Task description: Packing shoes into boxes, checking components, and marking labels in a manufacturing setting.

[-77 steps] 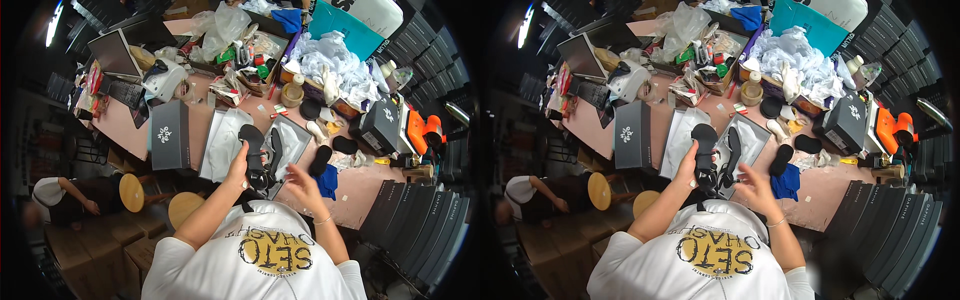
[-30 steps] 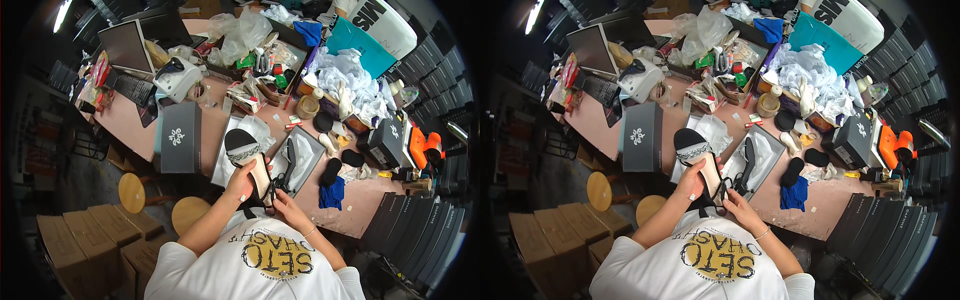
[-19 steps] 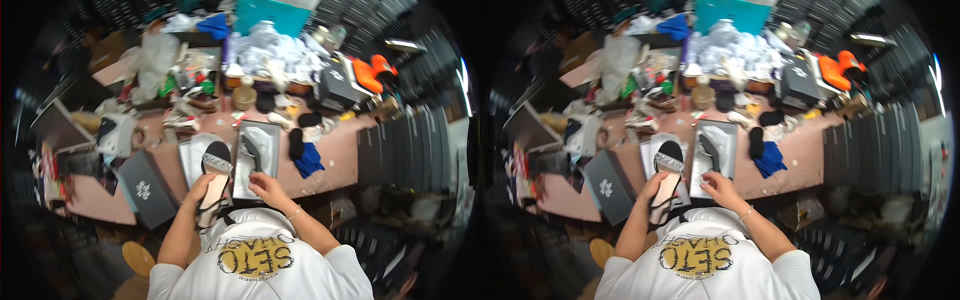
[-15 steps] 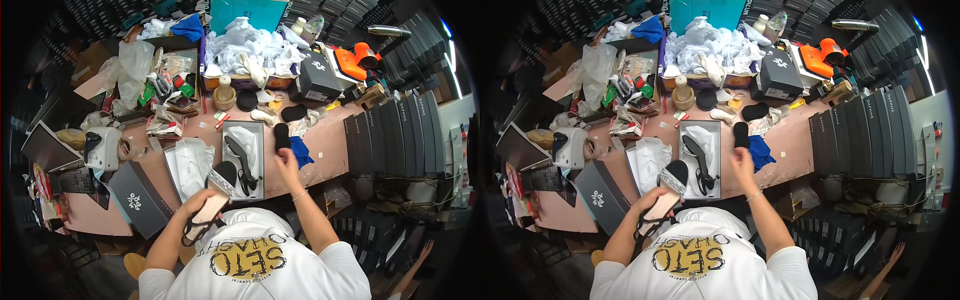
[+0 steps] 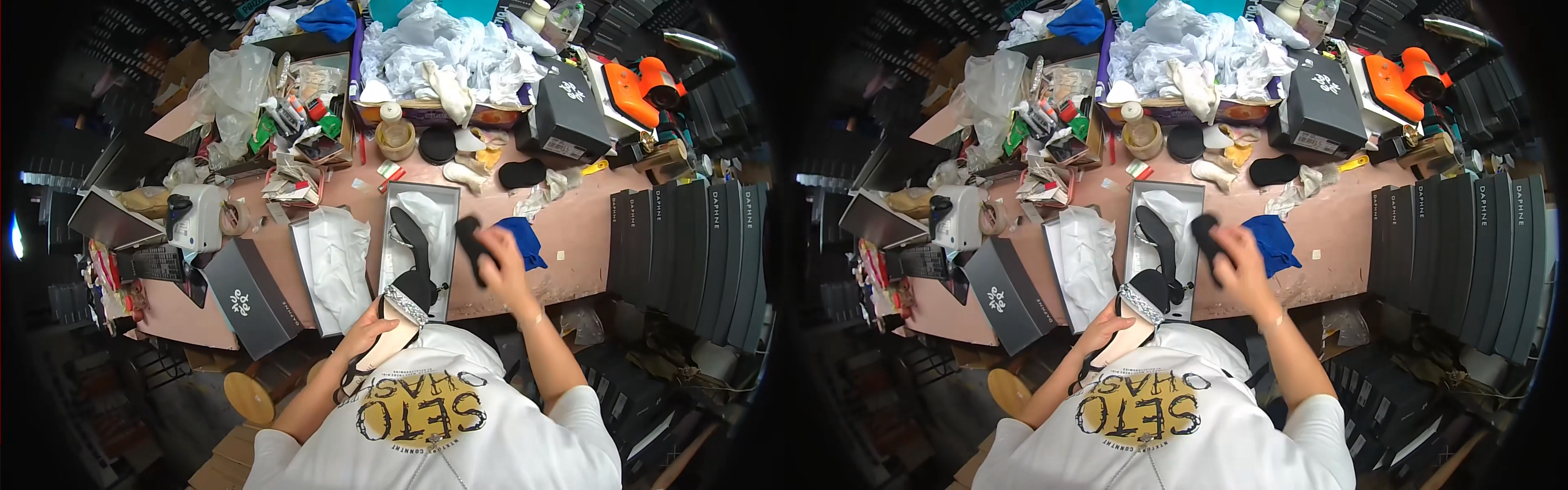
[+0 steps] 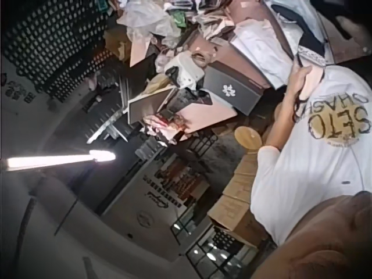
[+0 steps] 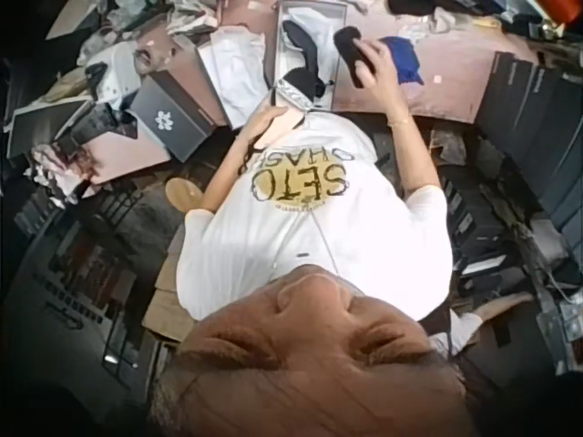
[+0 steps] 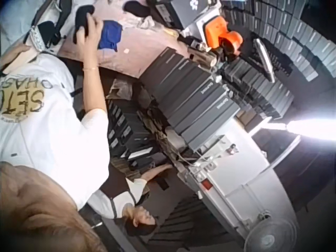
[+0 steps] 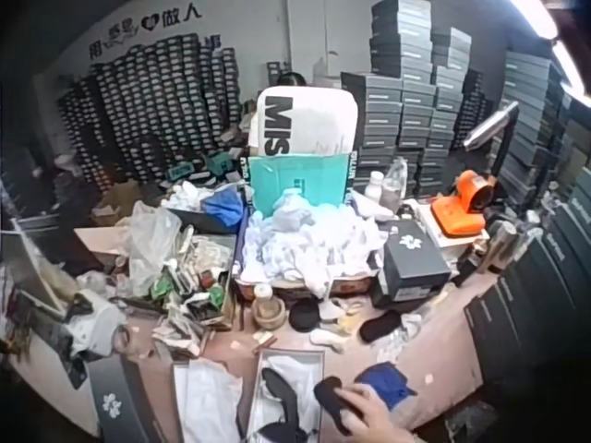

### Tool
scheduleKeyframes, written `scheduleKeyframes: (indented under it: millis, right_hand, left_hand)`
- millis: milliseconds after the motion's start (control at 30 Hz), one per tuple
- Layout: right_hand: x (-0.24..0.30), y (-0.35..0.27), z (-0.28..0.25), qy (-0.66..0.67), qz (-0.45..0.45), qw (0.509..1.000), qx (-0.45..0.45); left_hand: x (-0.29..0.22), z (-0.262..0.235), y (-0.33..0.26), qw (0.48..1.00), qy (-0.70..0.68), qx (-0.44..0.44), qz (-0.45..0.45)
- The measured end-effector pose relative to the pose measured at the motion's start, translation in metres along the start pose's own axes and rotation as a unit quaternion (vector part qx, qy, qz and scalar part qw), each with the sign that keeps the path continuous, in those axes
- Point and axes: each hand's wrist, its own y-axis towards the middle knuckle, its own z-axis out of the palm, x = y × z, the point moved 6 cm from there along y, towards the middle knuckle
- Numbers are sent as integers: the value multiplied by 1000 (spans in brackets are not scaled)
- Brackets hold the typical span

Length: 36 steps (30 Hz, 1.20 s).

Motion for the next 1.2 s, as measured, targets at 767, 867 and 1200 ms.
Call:
scheduleKeyframes:
  millis: [767, 867, 1200]
  right_hand:
    - [-25, -29, -13, -251, -23, 968, -11]
    - [-30, 2, 8, -268, 4, 963, -13]
    - [-48, -4, 159, -167, 149, 954, 200]
  left_hand:
    - [-20, 8, -17, 988, -44, -34, 143]
    - [-17, -5, -17, 988, -47, -93, 115]
    - [4, -88, 39, 952, -263, -136, 74]
